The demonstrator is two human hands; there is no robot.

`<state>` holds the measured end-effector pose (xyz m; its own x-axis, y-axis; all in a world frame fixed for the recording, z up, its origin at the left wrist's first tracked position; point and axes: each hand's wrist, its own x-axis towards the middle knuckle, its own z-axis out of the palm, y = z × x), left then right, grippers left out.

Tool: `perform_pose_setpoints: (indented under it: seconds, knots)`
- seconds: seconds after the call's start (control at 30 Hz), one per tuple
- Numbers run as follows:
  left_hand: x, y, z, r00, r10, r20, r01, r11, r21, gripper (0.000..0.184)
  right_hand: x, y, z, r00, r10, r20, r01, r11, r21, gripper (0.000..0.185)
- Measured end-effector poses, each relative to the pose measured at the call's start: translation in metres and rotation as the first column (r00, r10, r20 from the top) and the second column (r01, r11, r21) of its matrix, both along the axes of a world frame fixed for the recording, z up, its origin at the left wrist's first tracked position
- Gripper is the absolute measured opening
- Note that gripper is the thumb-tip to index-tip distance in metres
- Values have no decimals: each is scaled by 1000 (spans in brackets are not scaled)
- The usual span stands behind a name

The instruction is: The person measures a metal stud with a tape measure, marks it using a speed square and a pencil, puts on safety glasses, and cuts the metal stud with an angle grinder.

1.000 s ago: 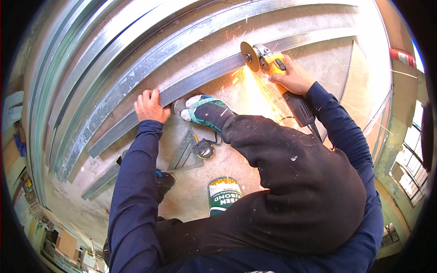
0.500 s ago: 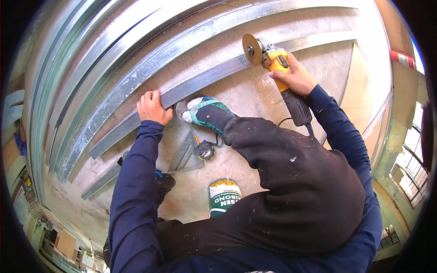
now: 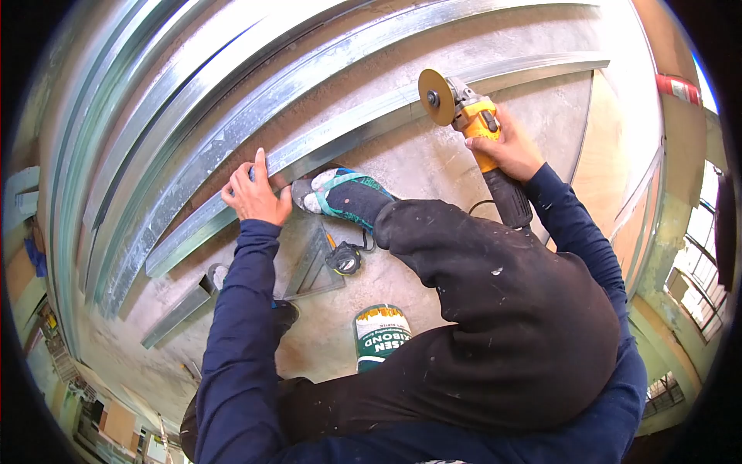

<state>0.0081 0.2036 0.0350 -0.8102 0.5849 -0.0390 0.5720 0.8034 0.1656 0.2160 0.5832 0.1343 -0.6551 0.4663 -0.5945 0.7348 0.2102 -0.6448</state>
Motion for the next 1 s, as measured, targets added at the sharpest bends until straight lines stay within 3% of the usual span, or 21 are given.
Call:
perform_pose_setpoints:
  seconds: [0.13,0.17,0.23,0.47,0.53,0.57,0.63,1.0]
  knots:
    - [-25,-4,9,993,-75,94,82,994,-67,73,5,-1,-3,1000,-14,-1,14,1000,-17,79]
    - [-32,-1,9,991,-15,136,22,999,-50,65,4,-2,-1,1000,-15,0,15,1000,-18,79]
    - [-32,-5,-1,994,-98,51,100,995,-23,57,1,-5,6,1000,-14,-1,14,999,-34,81]
    - [-28,-2,-22,998,-59,11,60,998,-1,45,11,-3,-6,1000,21,22,-21,1000,5,84]
    - [-27,1,-23,997,-71,7,71,997,8,40,13,-2,-5,991,111,77,-118,988,95,89]
    - [-28,2,-23,997,-77,8,77,997,10,40,13,-2,-4,991,106,78,-113,989,96,89]
    - [-31,2,-22,992,-129,6,129,990,55,41,10,-3,0,959,140,246,-170,980,103,91]
    - [-29,6,-20,988,-144,56,142,989,29,48,11,-7,1,946,197,259,-233,965,117,96]
